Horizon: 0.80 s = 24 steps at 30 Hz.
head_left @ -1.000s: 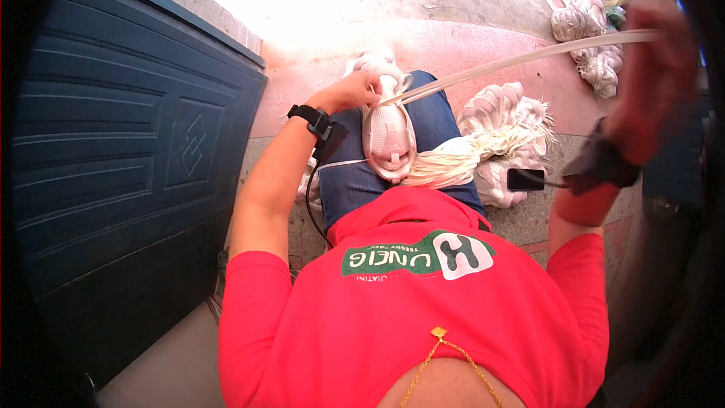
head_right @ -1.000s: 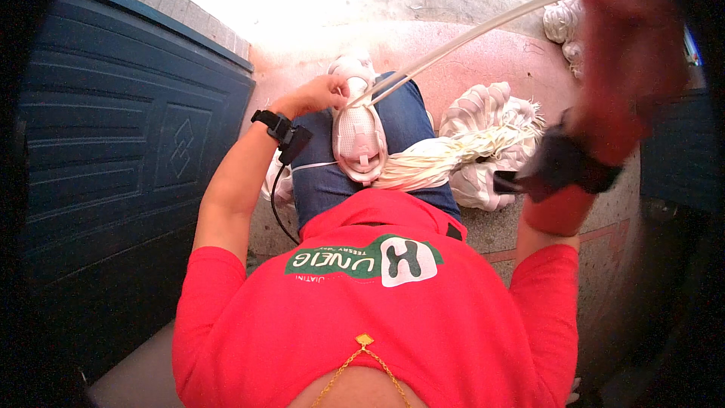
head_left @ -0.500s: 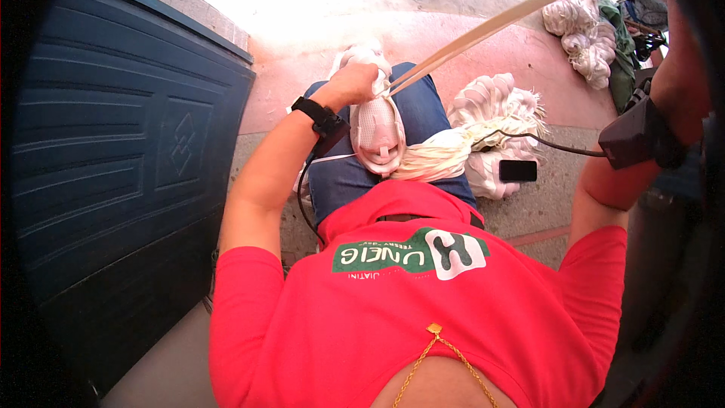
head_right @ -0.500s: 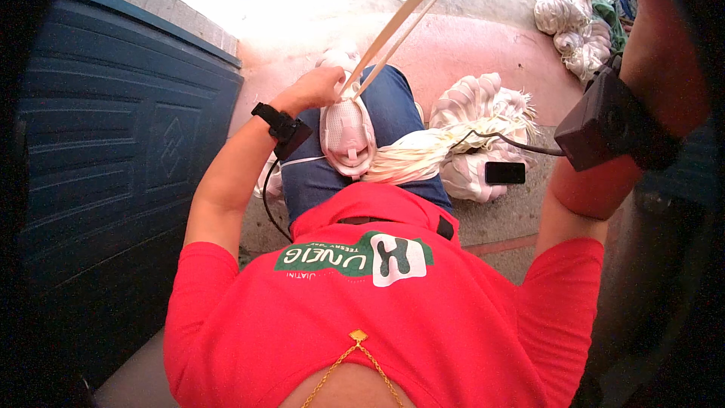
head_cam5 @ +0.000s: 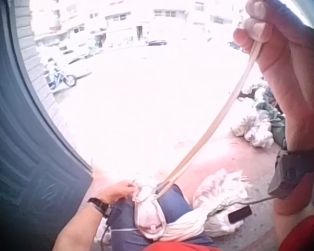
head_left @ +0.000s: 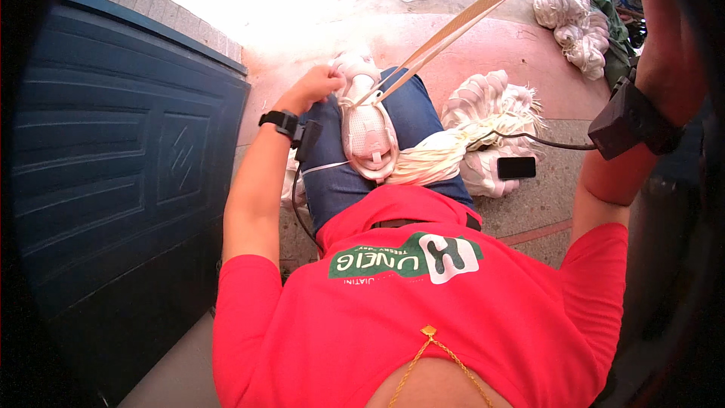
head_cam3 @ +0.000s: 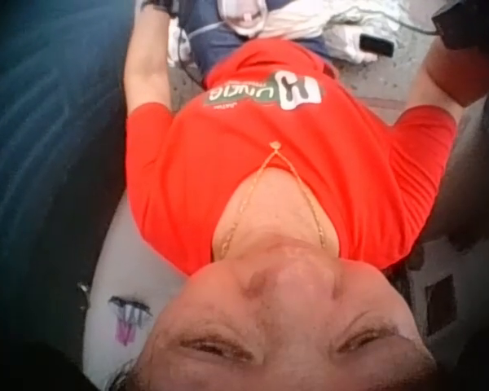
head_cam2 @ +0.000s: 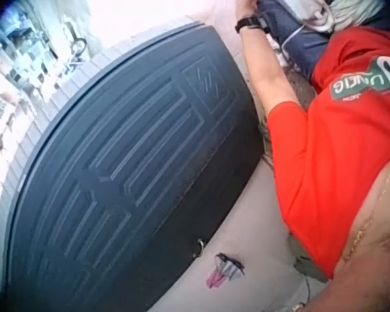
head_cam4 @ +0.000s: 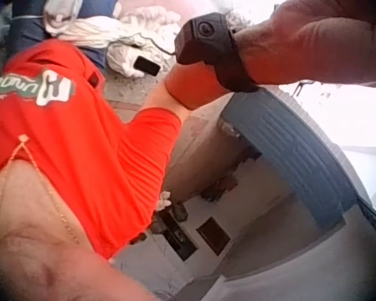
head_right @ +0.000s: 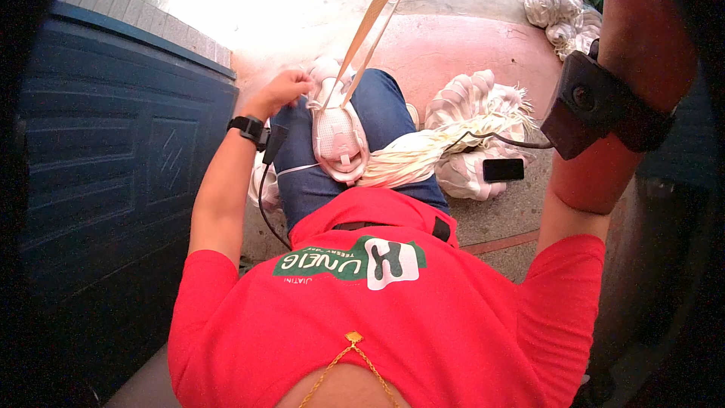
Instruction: The recorder is lacing a pair of white shoes while sitting on the floor.
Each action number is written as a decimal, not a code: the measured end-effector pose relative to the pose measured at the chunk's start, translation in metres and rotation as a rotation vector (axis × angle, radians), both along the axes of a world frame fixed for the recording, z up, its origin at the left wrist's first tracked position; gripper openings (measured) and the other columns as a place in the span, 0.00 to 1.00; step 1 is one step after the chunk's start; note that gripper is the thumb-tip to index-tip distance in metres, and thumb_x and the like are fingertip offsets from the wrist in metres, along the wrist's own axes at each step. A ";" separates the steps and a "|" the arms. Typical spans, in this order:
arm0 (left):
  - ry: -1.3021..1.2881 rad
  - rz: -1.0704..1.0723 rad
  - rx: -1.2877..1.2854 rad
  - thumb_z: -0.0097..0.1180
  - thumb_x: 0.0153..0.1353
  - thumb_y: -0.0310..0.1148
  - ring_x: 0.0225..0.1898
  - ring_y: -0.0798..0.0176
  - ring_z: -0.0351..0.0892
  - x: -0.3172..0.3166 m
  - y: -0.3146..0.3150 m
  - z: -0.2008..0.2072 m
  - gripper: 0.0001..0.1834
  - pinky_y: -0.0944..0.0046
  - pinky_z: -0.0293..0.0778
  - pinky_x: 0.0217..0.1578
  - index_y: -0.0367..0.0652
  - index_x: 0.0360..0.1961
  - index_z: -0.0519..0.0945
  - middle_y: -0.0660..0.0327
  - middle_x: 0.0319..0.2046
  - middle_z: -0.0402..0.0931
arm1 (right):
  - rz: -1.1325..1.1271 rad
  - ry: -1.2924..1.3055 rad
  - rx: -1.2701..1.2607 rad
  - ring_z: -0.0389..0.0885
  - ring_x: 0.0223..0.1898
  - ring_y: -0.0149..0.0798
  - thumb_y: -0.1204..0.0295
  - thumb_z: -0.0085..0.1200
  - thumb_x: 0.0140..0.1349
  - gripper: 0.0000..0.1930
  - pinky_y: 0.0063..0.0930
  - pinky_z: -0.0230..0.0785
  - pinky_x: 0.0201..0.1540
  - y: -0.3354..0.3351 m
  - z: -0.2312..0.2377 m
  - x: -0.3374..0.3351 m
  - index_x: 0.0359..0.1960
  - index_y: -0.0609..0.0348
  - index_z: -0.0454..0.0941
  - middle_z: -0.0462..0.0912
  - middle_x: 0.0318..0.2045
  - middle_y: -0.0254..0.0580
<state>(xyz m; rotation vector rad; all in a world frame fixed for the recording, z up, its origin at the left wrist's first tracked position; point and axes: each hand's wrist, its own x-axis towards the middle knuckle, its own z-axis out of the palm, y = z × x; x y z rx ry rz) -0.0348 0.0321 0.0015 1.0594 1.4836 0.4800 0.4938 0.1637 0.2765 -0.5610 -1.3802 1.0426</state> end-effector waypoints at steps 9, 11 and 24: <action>0.778 -0.653 0.318 0.56 0.39 0.31 0.29 0.53 0.78 0.081 0.029 0.008 0.06 0.58 0.72 0.27 0.39 0.19 0.80 0.52 0.24 0.77 | -0.033 -0.002 -0.054 0.71 0.31 0.32 0.75 0.44 0.59 0.05 0.25 0.65 0.40 0.036 -0.006 0.030 0.33 0.63 0.70 0.72 0.29 0.36; 0.789 -0.663 0.321 0.56 0.38 0.30 0.28 0.53 0.78 0.078 0.032 0.005 0.06 0.58 0.72 0.26 0.39 0.18 0.80 0.51 0.23 0.77 | -0.038 0.006 -0.062 0.71 0.31 0.32 0.75 0.44 0.59 0.05 0.25 0.65 0.40 0.045 -0.009 0.035 0.33 0.63 0.70 0.72 0.29 0.36; 0.476 -0.623 0.197 0.63 0.35 0.29 0.31 0.59 0.77 0.084 0.036 0.012 0.16 0.65 0.72 0.34 0.36 0.29 0.79 0.53 0.27 0.77 | -0.104 0.030 -0.105 0.71 0.31 0.32 0.74 0.45 0.59 0.05 0.24 0.65 0.40 0.084 -0.007 0.071 0.33 0.62 0.71 0.73 0.28 0.36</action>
